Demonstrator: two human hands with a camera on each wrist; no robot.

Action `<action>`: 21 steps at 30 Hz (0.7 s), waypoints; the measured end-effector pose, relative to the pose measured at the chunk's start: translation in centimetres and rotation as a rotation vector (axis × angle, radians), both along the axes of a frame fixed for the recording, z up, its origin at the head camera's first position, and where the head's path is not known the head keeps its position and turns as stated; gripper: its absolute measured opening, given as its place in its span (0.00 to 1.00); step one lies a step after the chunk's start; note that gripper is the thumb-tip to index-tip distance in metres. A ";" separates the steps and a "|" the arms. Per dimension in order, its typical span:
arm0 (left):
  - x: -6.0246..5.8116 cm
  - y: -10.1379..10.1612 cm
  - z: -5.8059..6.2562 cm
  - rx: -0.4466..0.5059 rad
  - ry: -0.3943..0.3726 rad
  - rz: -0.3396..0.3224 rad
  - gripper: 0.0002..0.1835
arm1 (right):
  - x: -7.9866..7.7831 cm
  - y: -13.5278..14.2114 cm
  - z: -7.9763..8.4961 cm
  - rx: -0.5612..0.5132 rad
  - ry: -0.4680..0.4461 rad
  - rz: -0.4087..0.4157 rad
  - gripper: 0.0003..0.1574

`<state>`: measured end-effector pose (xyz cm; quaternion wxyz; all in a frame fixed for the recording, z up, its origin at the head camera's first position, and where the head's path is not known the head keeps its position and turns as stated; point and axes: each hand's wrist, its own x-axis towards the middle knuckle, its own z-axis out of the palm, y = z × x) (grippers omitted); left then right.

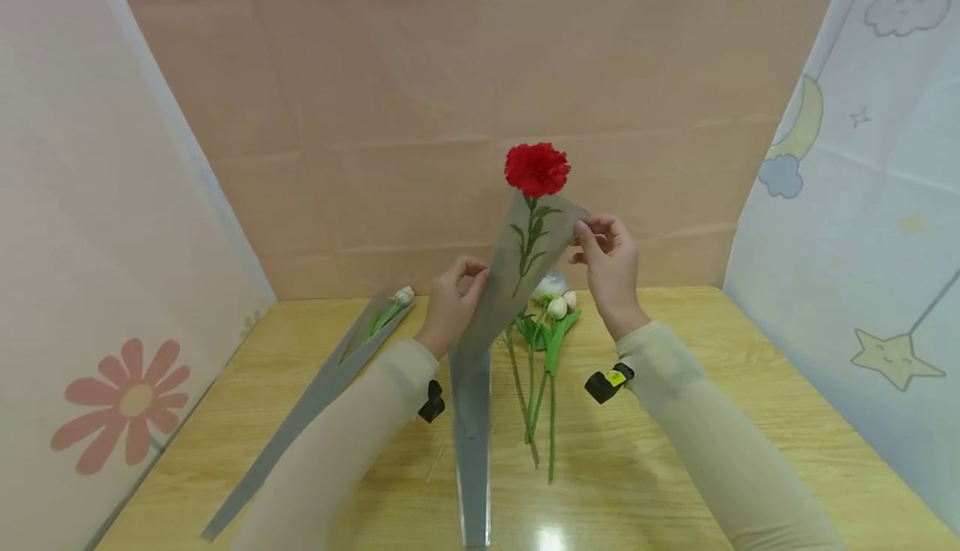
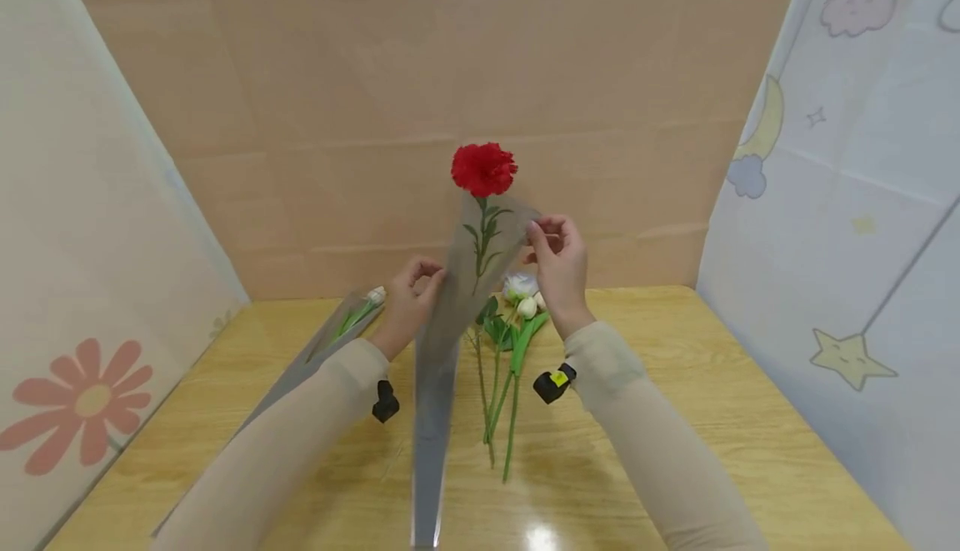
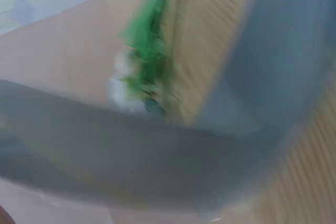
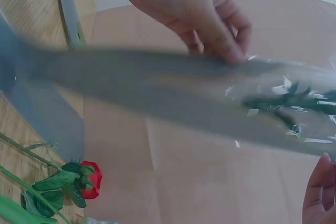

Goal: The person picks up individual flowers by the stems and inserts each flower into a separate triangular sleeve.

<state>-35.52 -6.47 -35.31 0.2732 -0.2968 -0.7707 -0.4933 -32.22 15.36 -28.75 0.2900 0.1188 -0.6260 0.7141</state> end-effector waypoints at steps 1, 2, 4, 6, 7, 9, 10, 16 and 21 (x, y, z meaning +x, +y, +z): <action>0.0 0.0 0.1 -0.008 0.000 0.000 0.07 | 0.0 0.0 0.0 -0.002 0.003 0.000 0.03; 0.0 0.0 0.3 -0.003 0.008 0.004 0.07 | 0.0 0.0 0.0 -0.002 0.007 -0.003 0.03; 0.1 0.0 0.5 0.010 0.006 0.001 0.07 | 0.0 0.0 0.0 -0.001 0.010 -0.004 0.03; 0.1 0.0 0.8 -0.013 0.006 -0.005 0.07 | 0.0 0.1 0.0 0.006 0.012 -0.006 0.03; 0.1 -0.1 0.8 -0.005 0.005 -0.006 0.07 | 0.0 0.1 0.0 0.012 0.014 -0.008 0.03; 0.1 -0.1 0.9 0.008 0.002 -0.005 0.07 | 0.1 0.1 0.0 0.016 0.015 -0.008 0.03; 0.0 -0.1 0.9 -0.008 0.005 0.000 0.07 | 0.1 0.1 0.0 0.019 0.016 -0.009 0.03; 0.0 -0.3 1.2 -0.047 -0.007 -0.001 0.06 | 0.2 0.2 -0.1 0.024 0.015 -0.006 0.05; -0.1 -0.5 1.5 0.014 -0.141 -0.096 0.06 | 0.2 0.4 -0.3 0.039 0.005 -0.001 0.04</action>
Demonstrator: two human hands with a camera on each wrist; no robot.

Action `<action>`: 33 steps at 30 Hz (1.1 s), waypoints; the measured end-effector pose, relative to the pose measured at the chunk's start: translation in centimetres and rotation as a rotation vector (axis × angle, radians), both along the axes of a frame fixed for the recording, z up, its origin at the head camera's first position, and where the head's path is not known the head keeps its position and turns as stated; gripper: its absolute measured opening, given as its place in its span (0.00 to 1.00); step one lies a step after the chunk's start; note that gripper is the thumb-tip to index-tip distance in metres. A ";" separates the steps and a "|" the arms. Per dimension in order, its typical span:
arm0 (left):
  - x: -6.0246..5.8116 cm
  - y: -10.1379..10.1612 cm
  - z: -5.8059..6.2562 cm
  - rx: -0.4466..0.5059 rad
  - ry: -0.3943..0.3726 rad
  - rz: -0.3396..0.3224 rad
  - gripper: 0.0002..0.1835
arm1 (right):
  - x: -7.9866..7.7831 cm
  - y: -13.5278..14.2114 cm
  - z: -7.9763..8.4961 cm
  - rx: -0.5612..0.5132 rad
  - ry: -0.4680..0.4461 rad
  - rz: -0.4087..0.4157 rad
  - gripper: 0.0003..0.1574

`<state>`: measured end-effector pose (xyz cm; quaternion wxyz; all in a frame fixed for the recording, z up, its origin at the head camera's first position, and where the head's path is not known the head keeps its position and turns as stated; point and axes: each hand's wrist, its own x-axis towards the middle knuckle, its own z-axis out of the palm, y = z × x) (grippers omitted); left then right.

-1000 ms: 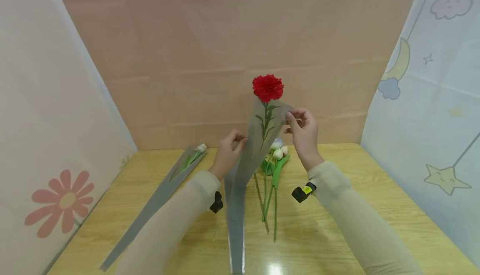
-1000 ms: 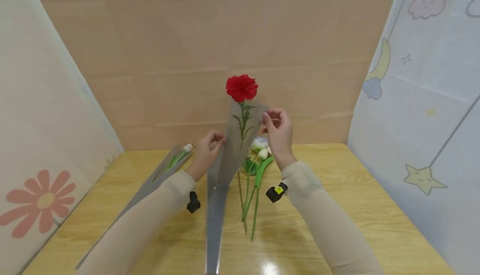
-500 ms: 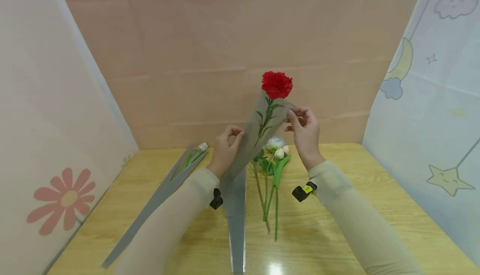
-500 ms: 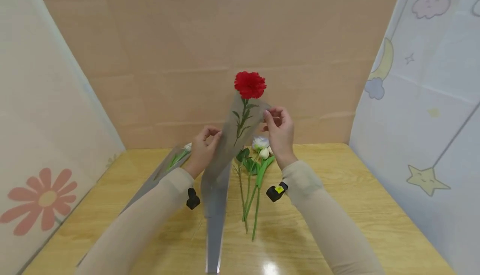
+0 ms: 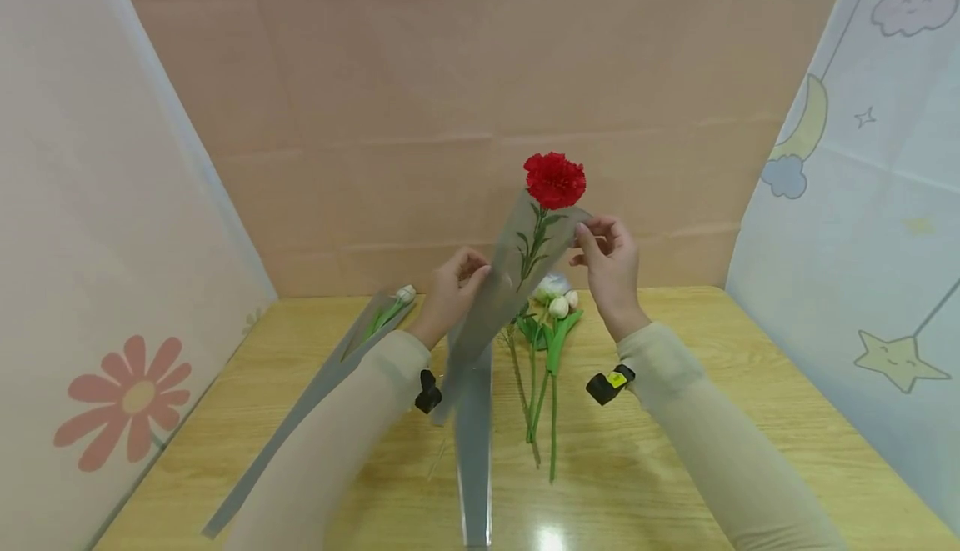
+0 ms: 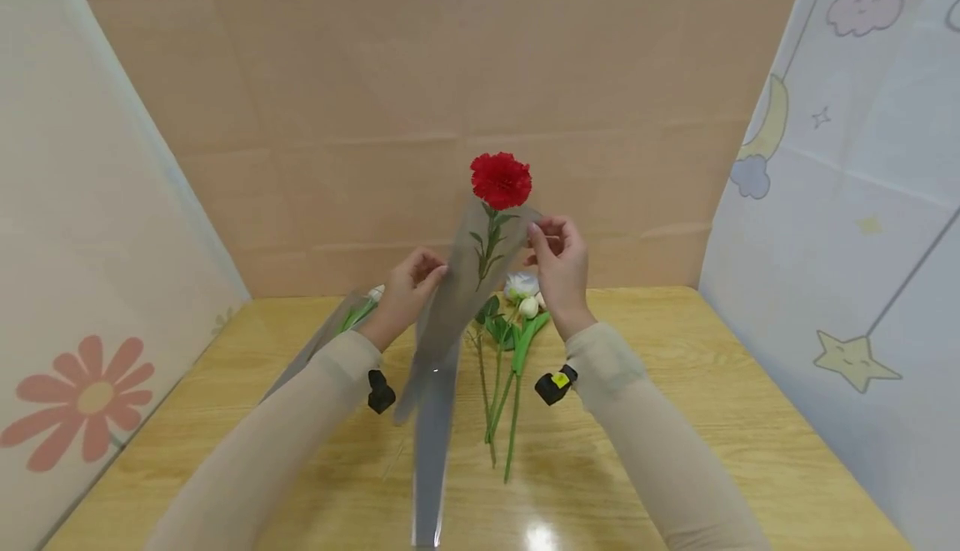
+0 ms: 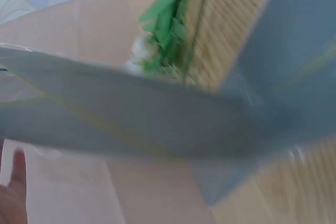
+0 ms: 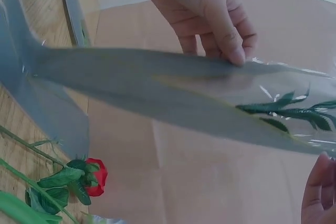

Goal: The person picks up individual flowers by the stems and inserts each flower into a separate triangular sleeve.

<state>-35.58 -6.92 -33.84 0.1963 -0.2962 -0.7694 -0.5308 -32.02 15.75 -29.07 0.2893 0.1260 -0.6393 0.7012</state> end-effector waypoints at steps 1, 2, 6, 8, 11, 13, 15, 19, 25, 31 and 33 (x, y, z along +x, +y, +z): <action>0.0 0.0 0.1 0.033 -0.028 -0.016 0.06 | 0.0 0.1 -0.1 0.009 -0.006 0.000 0.04; -0.1 0.0 0.1 0.074 -0.050 -0.031 0.06 | 0.0 0.2 -0.2 0.021 -0.018 0.003 0.04; -0.2 -0.3 0.4 0.168 -0.079 -0.036 0.06 | -0.2 0.8 -0.8 0.108 -0.107 0.012 0.10; 0.1 -0.5 0.9 0.164 -0.094 -0.023 0.07 | -0.3 1.3 -1.2 0.171 -0.168 0.025 0.15; -0.1 -1.1 0.8 0.119 -0.122 -0.012 0.09 | -0.5 2.2 -2.2 0.284 -0.263 0.041 0.20; -0.3 -1.5 0.6 0.092 -0.123 -0.004 0.08 | -0.6 2.9 -3.1 0.372 -0.331 0.052 0.21; -0.7 -1.8 -0.1 0.073 -0.113 -0.001 0.09 | -0.8 3.6 -4.2 0.462 -0.405 0.067 0.20; -0.8 -2.9 -0.8 0.029 -0.112 0.030 0.08 | -0.9 4.6 -6.4 0.604 -0.567 0.161 0.21; -1.1 -5.7 -1.3 -0.031 -0.150 0.064 0.09 | -0.7 5.3 -9.1 0.712 -0.714 0.278 0.21; -1.9 -10.3 -1.2 -0.127 -0.174 0.173 0.09 | -0.3 5.7 -9.9 0.709 -0.733 0.318 0.21; -2.1 -12.0 -1.5 -0.199 -0.179 0.232 0.10 | -0.2 5.8 -10.1 0.704 -0.733 0.326 0.22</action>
